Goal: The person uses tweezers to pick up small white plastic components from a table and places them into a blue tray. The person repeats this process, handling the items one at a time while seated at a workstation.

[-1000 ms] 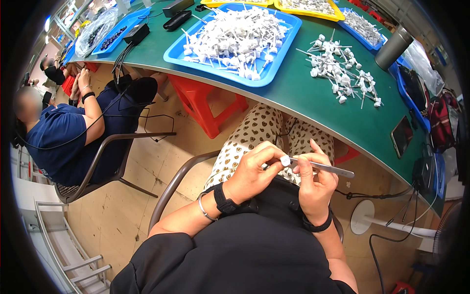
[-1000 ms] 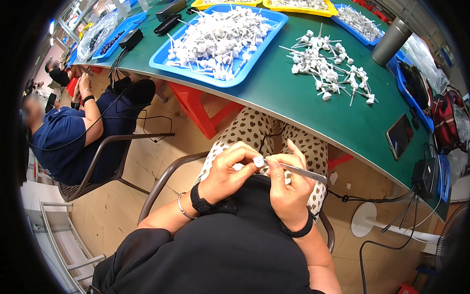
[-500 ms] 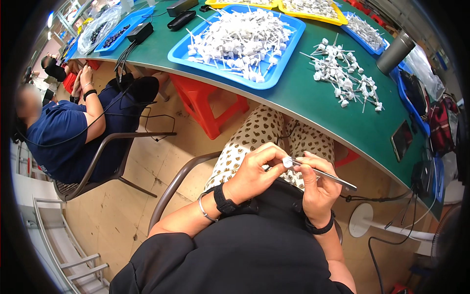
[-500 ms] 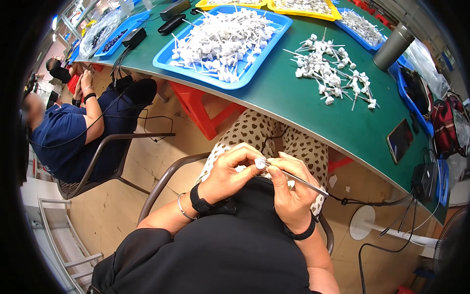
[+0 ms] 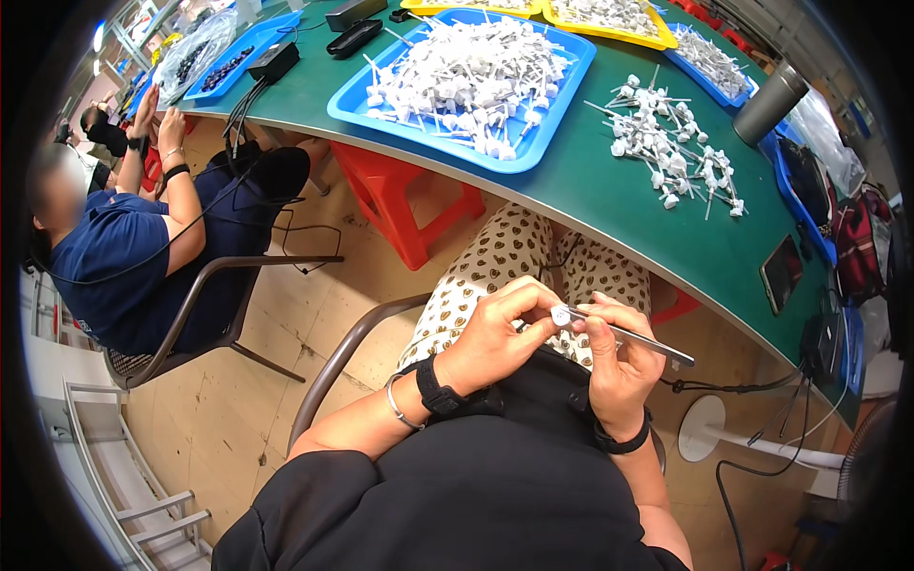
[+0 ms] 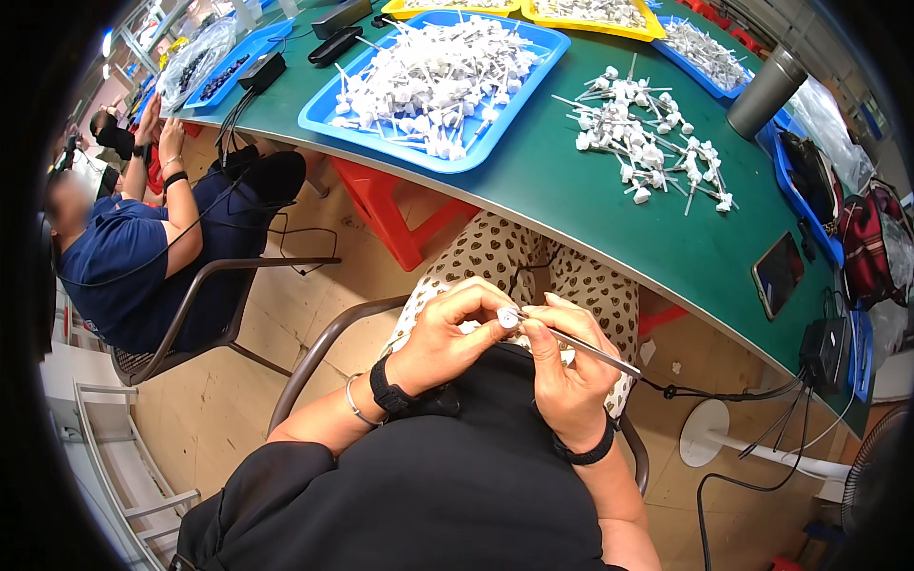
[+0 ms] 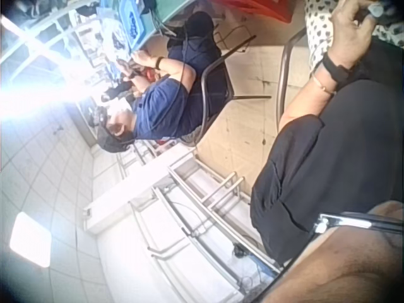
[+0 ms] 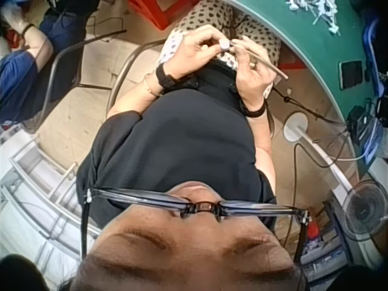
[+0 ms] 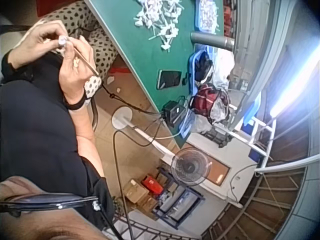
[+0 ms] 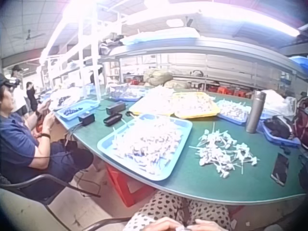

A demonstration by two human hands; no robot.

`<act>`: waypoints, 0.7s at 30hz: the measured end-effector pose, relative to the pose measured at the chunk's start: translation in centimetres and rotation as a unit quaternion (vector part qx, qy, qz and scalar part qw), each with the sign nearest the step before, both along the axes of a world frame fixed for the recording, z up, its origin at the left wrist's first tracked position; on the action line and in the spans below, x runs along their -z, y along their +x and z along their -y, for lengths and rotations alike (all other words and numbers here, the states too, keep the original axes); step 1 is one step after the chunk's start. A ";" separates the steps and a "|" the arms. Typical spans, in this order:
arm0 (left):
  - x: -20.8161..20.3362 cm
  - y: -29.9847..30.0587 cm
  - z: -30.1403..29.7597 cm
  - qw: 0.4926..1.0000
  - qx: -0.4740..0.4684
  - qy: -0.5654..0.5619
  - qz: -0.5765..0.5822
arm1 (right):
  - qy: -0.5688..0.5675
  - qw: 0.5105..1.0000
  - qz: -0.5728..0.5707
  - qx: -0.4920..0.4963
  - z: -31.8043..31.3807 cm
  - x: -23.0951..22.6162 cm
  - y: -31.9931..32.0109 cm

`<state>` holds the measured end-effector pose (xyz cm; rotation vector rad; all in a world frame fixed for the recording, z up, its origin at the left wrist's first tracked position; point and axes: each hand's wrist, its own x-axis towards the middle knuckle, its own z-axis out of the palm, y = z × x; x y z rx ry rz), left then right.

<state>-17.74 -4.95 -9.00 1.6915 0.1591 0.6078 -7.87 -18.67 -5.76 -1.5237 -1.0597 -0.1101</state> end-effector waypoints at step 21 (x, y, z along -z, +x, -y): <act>0.1 0.0 0.0 1.000 -0.004 0.017 -0.010 | -0.003 0.999 0.037 0.010 -0.1 0.3 0.1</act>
